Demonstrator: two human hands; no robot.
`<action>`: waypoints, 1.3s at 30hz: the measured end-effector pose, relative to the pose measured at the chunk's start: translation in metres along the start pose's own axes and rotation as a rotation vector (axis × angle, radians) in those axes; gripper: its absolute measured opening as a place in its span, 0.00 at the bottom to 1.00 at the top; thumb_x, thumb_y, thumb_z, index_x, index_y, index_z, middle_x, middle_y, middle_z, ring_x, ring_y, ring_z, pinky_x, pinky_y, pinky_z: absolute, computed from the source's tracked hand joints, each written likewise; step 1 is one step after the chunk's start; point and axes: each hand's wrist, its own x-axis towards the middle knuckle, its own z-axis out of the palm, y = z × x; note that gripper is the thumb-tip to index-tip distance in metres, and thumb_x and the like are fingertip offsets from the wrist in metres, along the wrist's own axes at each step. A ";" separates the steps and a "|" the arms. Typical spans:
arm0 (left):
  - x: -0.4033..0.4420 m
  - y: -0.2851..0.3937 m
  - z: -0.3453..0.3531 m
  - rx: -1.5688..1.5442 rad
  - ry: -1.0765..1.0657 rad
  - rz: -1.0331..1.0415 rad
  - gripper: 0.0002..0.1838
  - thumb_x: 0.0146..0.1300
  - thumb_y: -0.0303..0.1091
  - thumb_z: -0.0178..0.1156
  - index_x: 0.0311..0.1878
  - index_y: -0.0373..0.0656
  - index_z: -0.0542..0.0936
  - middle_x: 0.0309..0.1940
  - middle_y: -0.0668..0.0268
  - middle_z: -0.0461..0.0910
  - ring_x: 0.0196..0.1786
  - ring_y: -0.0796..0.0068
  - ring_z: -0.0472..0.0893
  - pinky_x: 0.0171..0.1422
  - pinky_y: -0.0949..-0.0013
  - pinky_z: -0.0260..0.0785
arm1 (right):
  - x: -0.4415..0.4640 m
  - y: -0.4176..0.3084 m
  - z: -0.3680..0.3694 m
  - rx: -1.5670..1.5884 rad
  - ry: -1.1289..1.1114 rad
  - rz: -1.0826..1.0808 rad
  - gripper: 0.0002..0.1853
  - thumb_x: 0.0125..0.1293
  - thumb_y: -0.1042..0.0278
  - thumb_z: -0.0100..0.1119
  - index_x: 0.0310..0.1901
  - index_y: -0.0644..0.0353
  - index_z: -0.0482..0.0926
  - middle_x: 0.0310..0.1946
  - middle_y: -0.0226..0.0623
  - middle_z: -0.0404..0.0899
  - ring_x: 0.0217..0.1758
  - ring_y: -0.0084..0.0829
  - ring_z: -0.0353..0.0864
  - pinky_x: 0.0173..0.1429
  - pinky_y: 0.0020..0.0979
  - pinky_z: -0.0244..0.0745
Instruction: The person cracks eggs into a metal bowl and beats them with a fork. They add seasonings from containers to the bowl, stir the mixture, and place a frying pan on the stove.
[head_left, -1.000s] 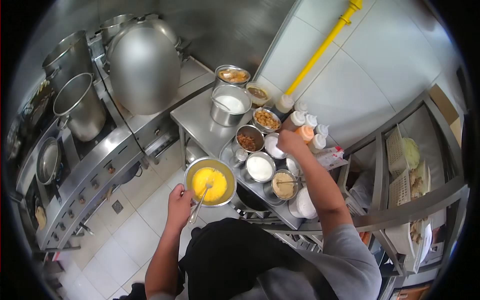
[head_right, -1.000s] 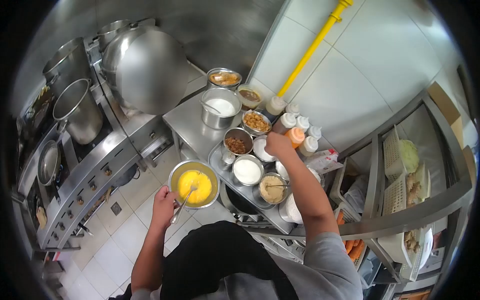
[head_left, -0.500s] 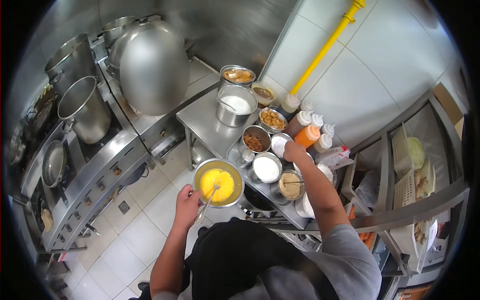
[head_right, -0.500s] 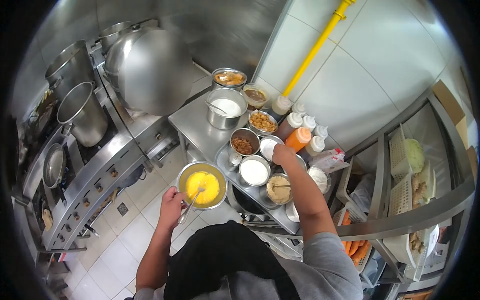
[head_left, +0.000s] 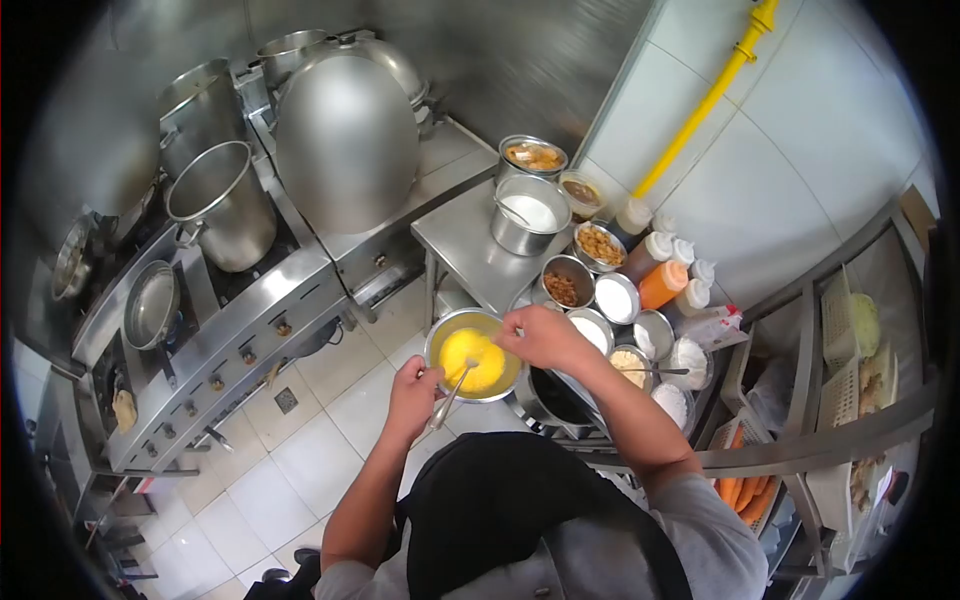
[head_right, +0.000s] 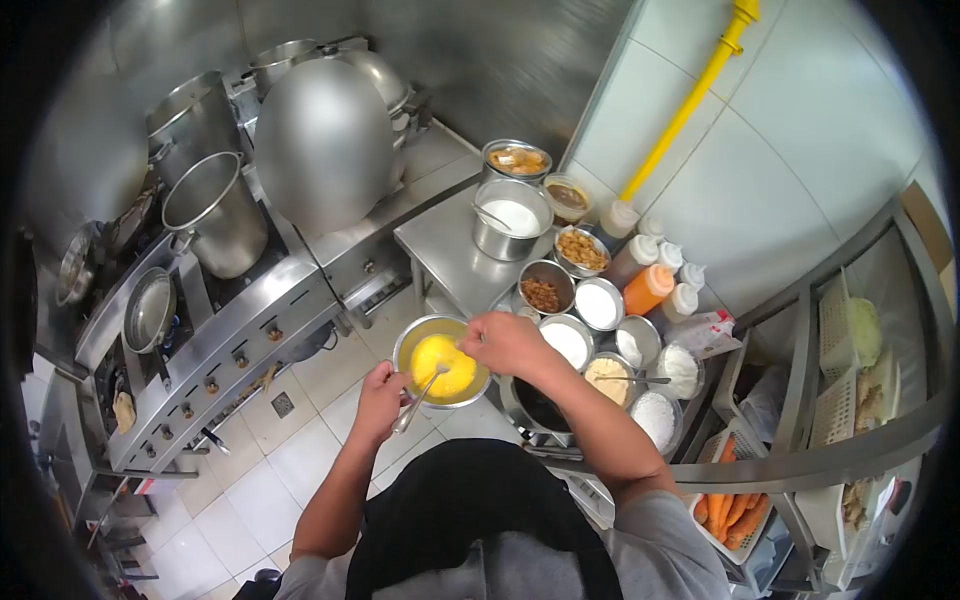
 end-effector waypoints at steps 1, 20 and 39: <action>0.000 0.001 -0.003 0.001 0.012 0.009 0.09 0.68 0.31 0.60 0.33 0.41 0.71 0.29 0.67 0.74 0.30 0.78 0.77 0.39 0.69 0.78 | 0.002 -0.002 0.008 -0.001 -0.001 -0.015 0.13 0.65 0.60 0.62 0.43 0.60 0.84 0.39 0.47 0.85 0.41 0.44 0.85 0.49 0.38 0.78; -0.049 0.016 -0.160 -0.037 0.443 0.205 0.08 0.69 0.33 0.60 0.36 0.41 0.74 0.32 0.70 0.75 0.36 0.80 0.78 0.41 0.68 0.80 | 0.096 -0.188 0.078 -0.134 -0.062 -0.972 0.10 0.65 0.62 0.60 0.37 0.60 0.85 0.30 0.51 0.83 0.35 0.53 0.83 0.42 0.47 0.77; -0.065 0.074 -0.234 -0.655 1.546 0.647 0.11 0.69 0.28 0.60 0.34 0.45 0.67 0.30 0.68 0.73 0.34 0.78 0.77 0.37 0.70 0.77 | 0.221 -0.368 0.235 0.073 -1.277 -1.062 0.18 0.69 0.50 0.62 0.36 0.60 0.84 0.26 0.34 0.80 0.24 0.28 0.78 0.30 0.34 0.75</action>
